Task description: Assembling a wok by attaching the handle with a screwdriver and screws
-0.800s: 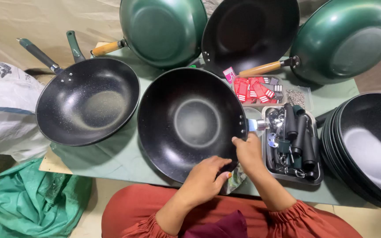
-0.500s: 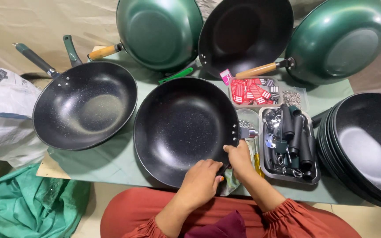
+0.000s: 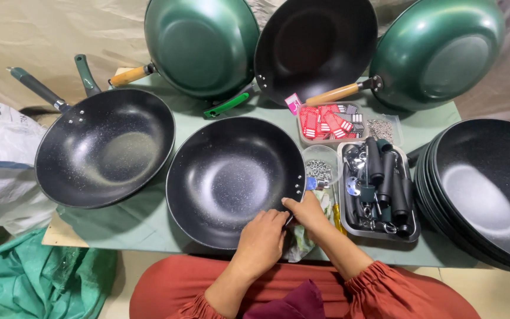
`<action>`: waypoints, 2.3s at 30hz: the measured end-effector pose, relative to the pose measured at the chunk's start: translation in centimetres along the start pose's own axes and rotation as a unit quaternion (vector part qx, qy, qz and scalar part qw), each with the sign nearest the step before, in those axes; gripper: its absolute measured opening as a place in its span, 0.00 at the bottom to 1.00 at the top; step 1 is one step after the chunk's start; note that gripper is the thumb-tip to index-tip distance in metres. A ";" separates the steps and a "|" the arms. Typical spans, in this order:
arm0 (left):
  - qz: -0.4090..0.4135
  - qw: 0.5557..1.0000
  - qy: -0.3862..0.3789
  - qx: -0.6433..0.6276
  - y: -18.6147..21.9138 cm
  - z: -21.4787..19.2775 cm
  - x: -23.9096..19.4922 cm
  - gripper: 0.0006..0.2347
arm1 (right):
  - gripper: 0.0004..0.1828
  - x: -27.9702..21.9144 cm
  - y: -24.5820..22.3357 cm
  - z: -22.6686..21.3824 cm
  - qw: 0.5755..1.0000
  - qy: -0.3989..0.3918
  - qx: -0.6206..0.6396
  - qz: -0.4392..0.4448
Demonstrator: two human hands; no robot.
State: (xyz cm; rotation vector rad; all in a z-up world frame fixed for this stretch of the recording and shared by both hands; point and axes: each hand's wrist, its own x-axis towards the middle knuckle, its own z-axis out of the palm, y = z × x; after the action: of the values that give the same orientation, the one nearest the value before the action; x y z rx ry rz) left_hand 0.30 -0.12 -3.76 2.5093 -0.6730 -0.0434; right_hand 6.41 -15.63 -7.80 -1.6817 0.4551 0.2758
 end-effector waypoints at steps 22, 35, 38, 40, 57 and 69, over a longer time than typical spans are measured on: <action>-0.049 0.995 -0.033 0.079 1.5 2.3 1.9 0.20 | 0.30 -2.9 -3.7 -8.2 0.989 -0.070 -0.124 0.030; -0.075 0.993 -0.017 0.094 5.1 0.0 3.5 0.18 | 0.19 -4.2 -5.2 -19.6 0.897 0.201 -0.311 -0.240; -0.038 0.993 0.015 0.115 4.2 0.7 4.2 0.19 | 0.16 -1.1 -0.6 -20.2 0.859 0.199 -0.393 -0.261; -0.009 0.990 0.043 0.137 3.6 0.6 4.9 0.22 | 0.15 0.2 1.4 -19.9 0.828 0.206 -0.451 -0.261; 0.032 0.997 0.019 0.065 -0.5 3.6 9.0 0.20 | 0.15 1.1 2.2 -16.9 0.744 0.265 -0.543 -0.285; -0.012 0.998 -0.066 -0.009 0.7 1.1 8.0 0.21 | 0.35 3.6 1.2 -19.0 0.751 0.278 -0.592 -0.090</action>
State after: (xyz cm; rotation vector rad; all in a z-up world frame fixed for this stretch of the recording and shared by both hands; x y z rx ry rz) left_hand 6.76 -4.94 -3.56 2.5127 -0.6924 -0.2260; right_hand 7.65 -34.97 -7.32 -3.0868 0.5922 -0.1667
